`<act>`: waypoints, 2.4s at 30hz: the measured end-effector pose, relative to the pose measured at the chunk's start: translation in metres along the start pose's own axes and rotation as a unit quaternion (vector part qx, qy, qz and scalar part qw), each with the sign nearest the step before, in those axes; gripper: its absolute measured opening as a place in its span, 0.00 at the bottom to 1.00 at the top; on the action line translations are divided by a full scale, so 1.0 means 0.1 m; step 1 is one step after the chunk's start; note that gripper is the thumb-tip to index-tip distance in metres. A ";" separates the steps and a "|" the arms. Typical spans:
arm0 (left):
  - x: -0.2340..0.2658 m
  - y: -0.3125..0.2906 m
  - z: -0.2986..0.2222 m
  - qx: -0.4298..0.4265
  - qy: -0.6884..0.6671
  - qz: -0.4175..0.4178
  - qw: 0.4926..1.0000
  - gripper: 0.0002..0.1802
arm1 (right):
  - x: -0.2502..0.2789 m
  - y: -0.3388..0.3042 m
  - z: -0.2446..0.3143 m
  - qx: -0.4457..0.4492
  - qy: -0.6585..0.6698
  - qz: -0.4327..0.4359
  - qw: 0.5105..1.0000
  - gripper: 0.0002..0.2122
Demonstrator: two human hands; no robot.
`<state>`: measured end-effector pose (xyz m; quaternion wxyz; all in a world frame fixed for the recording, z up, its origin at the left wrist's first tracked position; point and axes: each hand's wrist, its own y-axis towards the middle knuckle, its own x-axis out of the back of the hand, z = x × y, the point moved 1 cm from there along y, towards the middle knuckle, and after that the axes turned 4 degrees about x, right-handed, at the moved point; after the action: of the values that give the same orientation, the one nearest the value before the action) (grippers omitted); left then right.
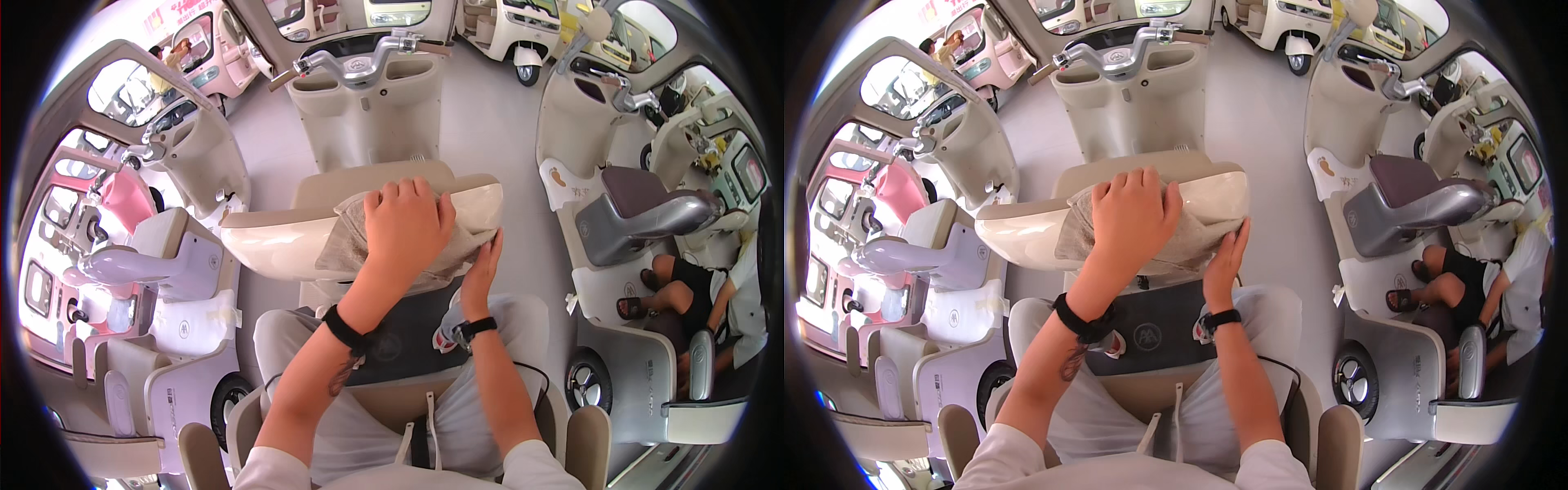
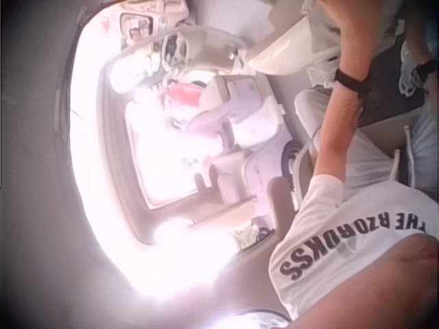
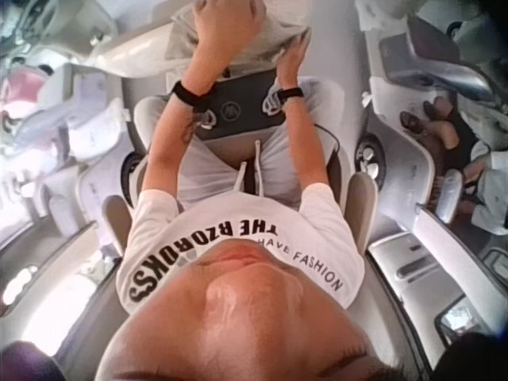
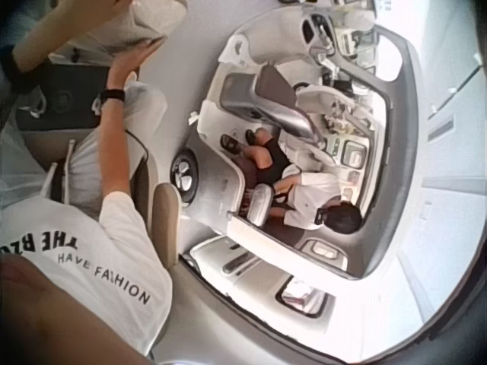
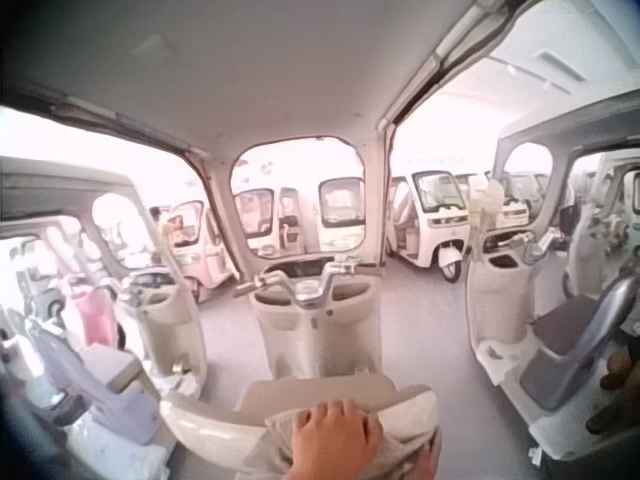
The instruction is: Cleaning the seat and interior panel of a small electric mobility vehicle using a cloth.
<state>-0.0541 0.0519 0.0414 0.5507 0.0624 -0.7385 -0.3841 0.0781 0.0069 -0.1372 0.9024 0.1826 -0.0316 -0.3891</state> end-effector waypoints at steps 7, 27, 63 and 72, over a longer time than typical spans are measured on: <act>-0.23 0.11 -0.42 0.004 0.036 -0.083 0.996 0.18 | 0.10 0.46 -0.53 -0.134 0.209 -0.026 0.968 0.33; -0.04 0.25 -0.17 -0.040 -0.130 0.176 0.975 0.29 | 0.03 0.78 -0.29 -0.109 0.239 0.035 0.964 0.25; -0.02 0.00 -0.02 0.070 -0.130 -0.070 0.987 0.13 | -0.36 -0.15 0.32 0.106 0.119 0.027 0.987 0.31; 0.25 -0.50 1.34 0.102 -0.104 -0.305 0.941 0.09 | -0.79 -0.18 0.89 0.242 -0.038 -0.063 0.967 0.26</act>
<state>-0.1959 0.0713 0.0154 0.3178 0.3003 -0.7724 -0.4607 -0.0071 0.0246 -0.0544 0.8030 0.3821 -0.1473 -0.4330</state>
